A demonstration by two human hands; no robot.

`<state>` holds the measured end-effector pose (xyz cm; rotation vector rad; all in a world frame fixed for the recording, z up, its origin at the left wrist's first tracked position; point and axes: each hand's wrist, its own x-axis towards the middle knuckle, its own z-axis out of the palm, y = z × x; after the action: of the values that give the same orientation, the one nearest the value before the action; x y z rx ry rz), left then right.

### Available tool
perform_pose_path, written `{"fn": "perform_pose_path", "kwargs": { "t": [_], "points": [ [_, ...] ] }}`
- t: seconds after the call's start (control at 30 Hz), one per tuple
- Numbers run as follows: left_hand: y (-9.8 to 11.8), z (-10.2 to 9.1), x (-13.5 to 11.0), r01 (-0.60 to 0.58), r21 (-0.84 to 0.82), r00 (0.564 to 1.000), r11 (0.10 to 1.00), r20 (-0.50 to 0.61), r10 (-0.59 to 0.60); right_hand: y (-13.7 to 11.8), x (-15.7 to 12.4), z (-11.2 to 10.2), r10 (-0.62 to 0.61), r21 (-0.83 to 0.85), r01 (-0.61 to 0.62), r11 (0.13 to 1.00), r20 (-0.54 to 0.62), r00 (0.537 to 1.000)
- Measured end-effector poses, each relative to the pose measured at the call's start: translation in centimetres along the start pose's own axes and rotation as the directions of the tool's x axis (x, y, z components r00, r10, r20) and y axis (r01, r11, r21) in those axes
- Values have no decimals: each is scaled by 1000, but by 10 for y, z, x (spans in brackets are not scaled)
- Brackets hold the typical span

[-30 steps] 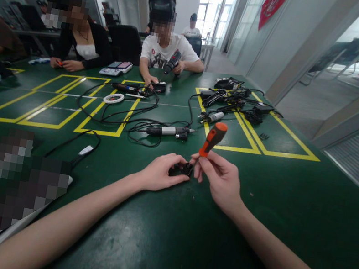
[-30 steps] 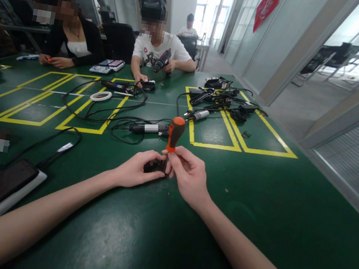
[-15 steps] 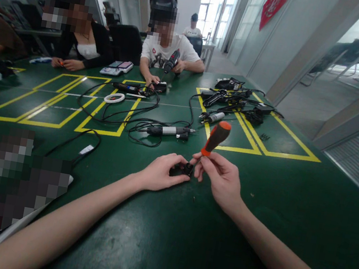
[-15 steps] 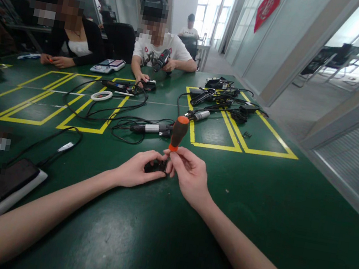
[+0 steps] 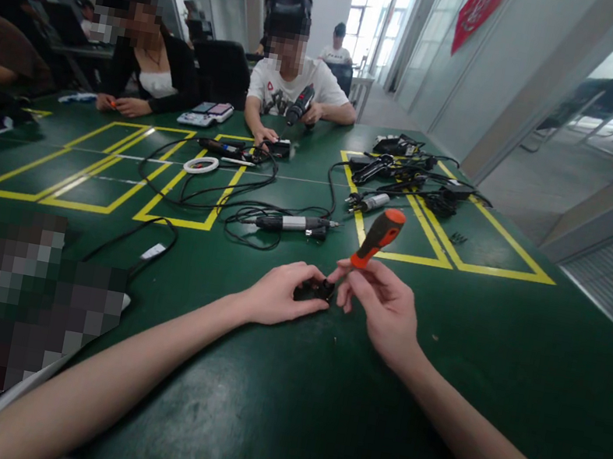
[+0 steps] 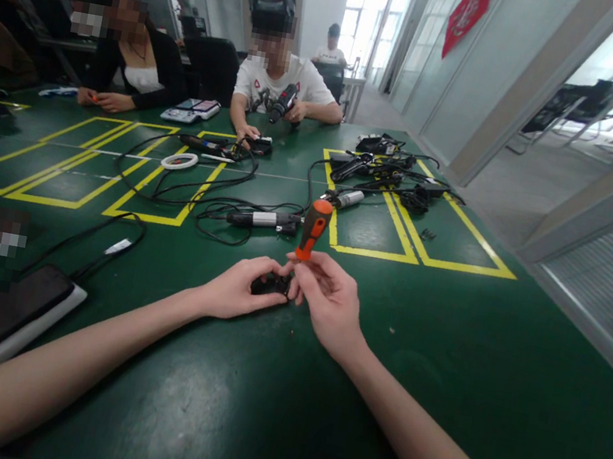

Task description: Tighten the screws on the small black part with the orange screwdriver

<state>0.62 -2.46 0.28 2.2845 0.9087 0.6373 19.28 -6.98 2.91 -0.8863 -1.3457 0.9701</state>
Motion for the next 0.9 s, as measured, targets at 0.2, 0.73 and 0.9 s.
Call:
{"fn": "perform_pose_path", "kwargs": {
  "t": [0.2,0.73,0.9],
  "points": [
    [-1,1,1,4,-5,1000,1000,3,-4,-4,0,-1,13,-53,-13,998,-14,1000],
    [0,0,0,4,-7,1000,1000,10,-3,0,5,-4,120,48,-117,992,-74,990],
    [0,-1,0,4,0,1000,1000,14,-4,-1,5,-4,121,67,-119,991,-25,992]
  ]
}}
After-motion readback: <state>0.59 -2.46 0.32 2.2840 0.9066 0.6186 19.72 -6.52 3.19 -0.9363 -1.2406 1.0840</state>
